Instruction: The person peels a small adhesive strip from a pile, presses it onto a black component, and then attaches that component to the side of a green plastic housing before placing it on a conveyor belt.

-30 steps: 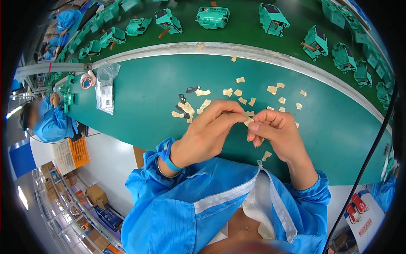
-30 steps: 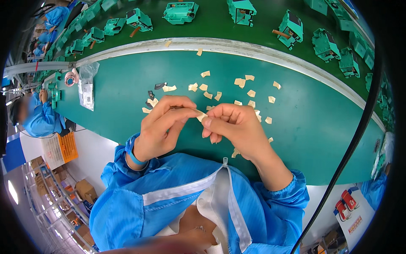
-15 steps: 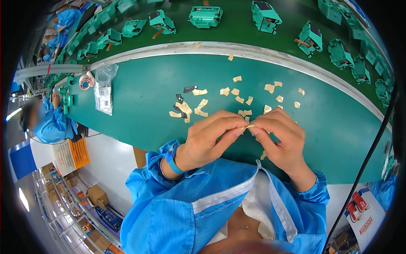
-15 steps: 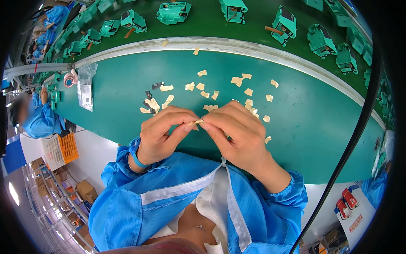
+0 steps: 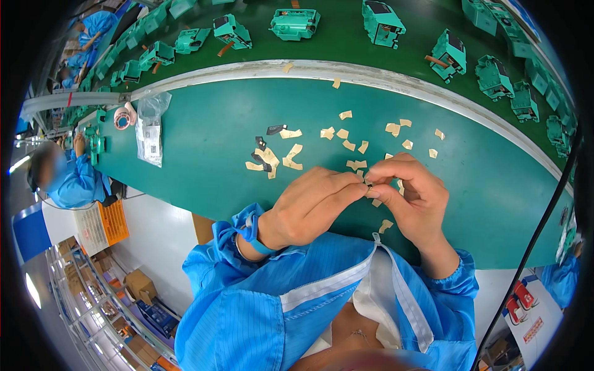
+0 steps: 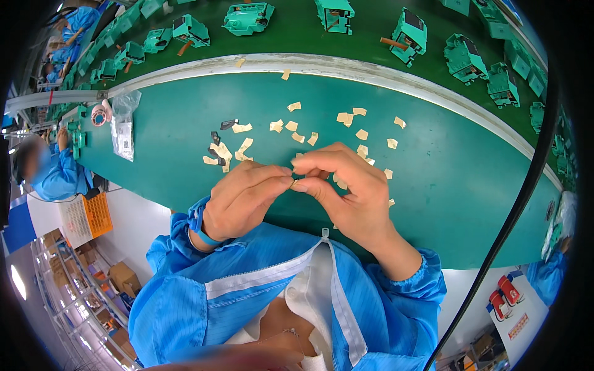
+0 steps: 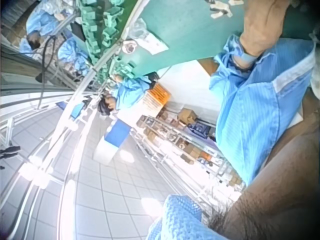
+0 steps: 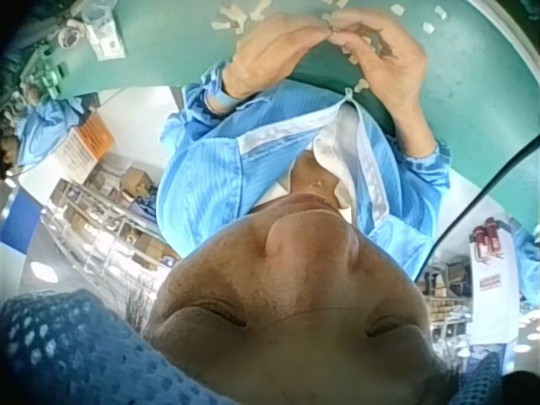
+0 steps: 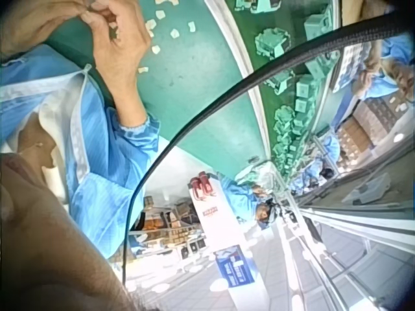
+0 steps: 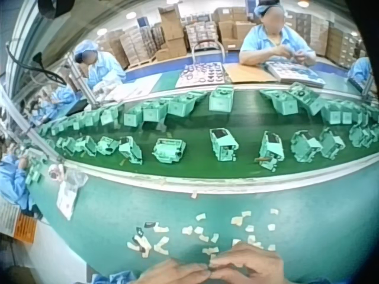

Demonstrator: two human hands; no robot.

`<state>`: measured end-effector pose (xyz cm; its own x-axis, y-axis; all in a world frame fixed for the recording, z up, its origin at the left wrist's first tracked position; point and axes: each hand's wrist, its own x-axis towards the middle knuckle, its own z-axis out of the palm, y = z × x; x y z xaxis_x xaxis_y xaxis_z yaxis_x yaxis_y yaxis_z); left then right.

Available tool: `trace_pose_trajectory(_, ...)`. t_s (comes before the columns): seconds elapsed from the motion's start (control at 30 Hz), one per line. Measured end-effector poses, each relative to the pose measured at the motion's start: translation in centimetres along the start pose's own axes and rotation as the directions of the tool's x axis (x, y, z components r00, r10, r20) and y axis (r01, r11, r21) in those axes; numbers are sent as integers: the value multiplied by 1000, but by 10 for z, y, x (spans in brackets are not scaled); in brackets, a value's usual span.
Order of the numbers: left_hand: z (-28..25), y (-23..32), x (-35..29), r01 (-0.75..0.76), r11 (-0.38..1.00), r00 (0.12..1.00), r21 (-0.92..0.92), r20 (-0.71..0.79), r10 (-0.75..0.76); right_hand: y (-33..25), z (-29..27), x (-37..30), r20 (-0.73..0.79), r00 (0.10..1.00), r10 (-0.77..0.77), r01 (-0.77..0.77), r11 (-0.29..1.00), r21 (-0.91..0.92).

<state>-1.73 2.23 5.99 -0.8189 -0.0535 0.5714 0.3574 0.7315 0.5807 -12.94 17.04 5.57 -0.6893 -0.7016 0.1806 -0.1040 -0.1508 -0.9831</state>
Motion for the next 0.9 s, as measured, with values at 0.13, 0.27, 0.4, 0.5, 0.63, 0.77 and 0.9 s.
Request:
trace_pose_trajectory(0.13, -1, 2, 2, -9, 1000, 1000, -19, 10, 10, 2, -5, 2, 102, 972, -212, 228, 957, -181)
trace_pose_trajectory(0.27, 3, 12, -2, 166, 977, 985, -134, -18, -170, 3, -7, 1, 151, 842, -518, 527, 727, -440)
trace_pose_trajectory(0.4, 2, 20, 4, 356, 906, 931, -228, 0, -366, 8, -11, 3, 215, 735, -643, 639, 552, -536)
trace_pose_trajectory(0.5, 5, 16, 2, 294, 936, 952, -194, -26, -304, 9, -11, 1, 246, 769, -590, 622, 601, -502)
trace_pose_trajectory(0.63, 7, 12, 1, 165, 983, 983, -80, -71, -171, 5, -5, -5, 22, 946, -322, 321, 932, -169)
trace_pose_trajectory(0.77, 11, 11, 2, 124, 990, 988, -62, -88, -129, 6, -6, -4, 20, 957, -290, 290, 945, -154)
trace_pose_trajectory(0.9, 9, 17, 1, 188, 976, 979, -114, -58, -195, 4, -9, 2, 117, 866, -486, 492, 788, -369)
